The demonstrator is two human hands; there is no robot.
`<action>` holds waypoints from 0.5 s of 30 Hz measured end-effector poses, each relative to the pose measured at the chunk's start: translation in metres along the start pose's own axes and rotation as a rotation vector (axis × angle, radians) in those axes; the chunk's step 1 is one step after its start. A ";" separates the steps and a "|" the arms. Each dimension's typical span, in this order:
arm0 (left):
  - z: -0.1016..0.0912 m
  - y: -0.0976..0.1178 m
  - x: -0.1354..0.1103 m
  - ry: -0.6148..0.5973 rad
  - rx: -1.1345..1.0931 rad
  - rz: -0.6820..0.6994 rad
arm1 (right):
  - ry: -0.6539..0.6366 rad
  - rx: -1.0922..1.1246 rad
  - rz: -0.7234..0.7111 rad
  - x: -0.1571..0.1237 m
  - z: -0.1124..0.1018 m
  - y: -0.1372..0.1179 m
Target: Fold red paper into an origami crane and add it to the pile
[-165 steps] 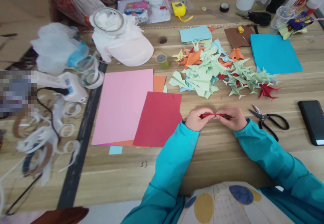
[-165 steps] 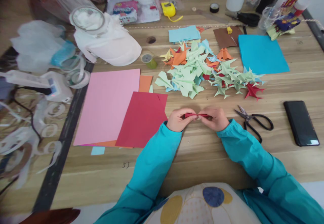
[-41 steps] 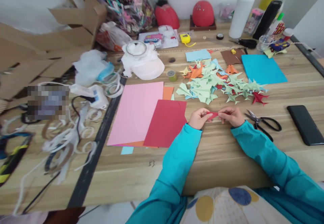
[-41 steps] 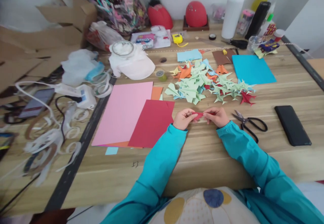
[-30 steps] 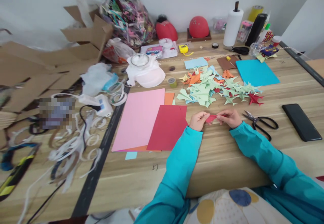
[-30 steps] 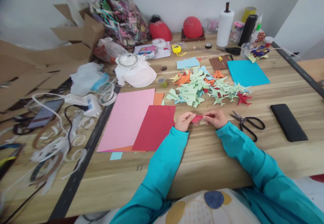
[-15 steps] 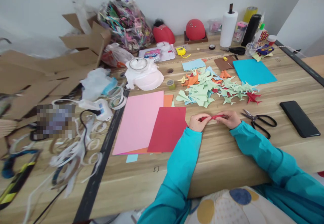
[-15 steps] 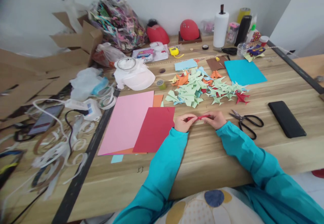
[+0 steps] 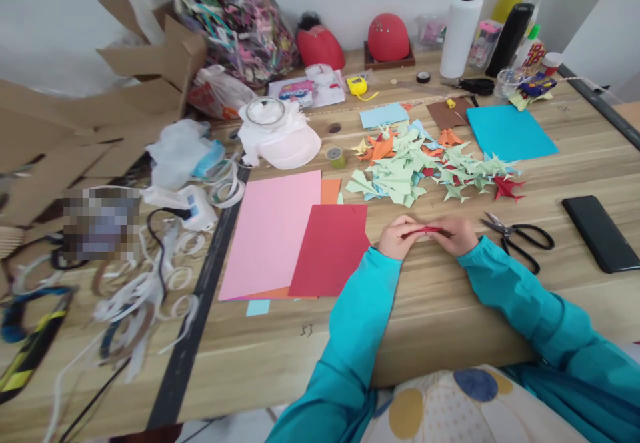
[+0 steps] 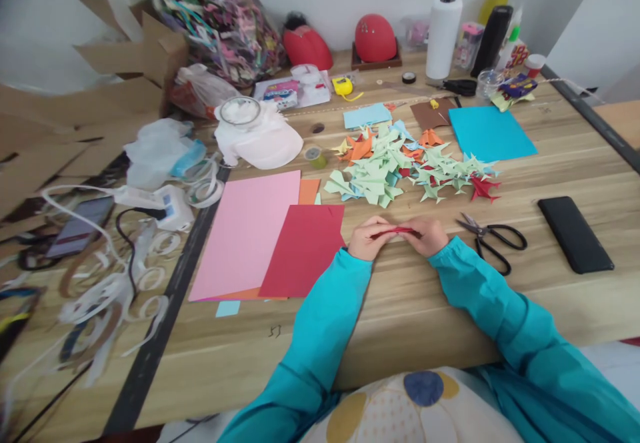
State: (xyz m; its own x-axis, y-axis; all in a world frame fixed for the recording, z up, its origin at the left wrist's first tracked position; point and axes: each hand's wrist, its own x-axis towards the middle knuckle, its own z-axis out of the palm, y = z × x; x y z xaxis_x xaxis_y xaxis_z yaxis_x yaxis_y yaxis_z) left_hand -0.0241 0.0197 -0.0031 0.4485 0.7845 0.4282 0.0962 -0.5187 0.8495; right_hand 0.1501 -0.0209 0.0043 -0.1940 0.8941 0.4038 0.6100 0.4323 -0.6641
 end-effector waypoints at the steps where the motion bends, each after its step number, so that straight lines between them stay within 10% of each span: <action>1: 0.000 0.000 0.000 -0.005 0.018 0.008 | 0.004 -0.039 -0.024 0.000 0.001 0.001; 15: -0.001 -0.004 -0.004 -0.033 0.186 0.156 | 0.044 -0.109 -0.052 0.000 0.003 0.003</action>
State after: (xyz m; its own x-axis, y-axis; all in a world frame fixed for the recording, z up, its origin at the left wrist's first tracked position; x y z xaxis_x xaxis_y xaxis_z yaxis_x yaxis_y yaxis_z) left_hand -0.0268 0.0192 -0.0083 0.4994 0.6799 0.5370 0.1843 -0.6890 0.7010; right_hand 0.1499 -0.0189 0.0004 -0.1955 0.8636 0.4647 0.6801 0.4608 -0.5702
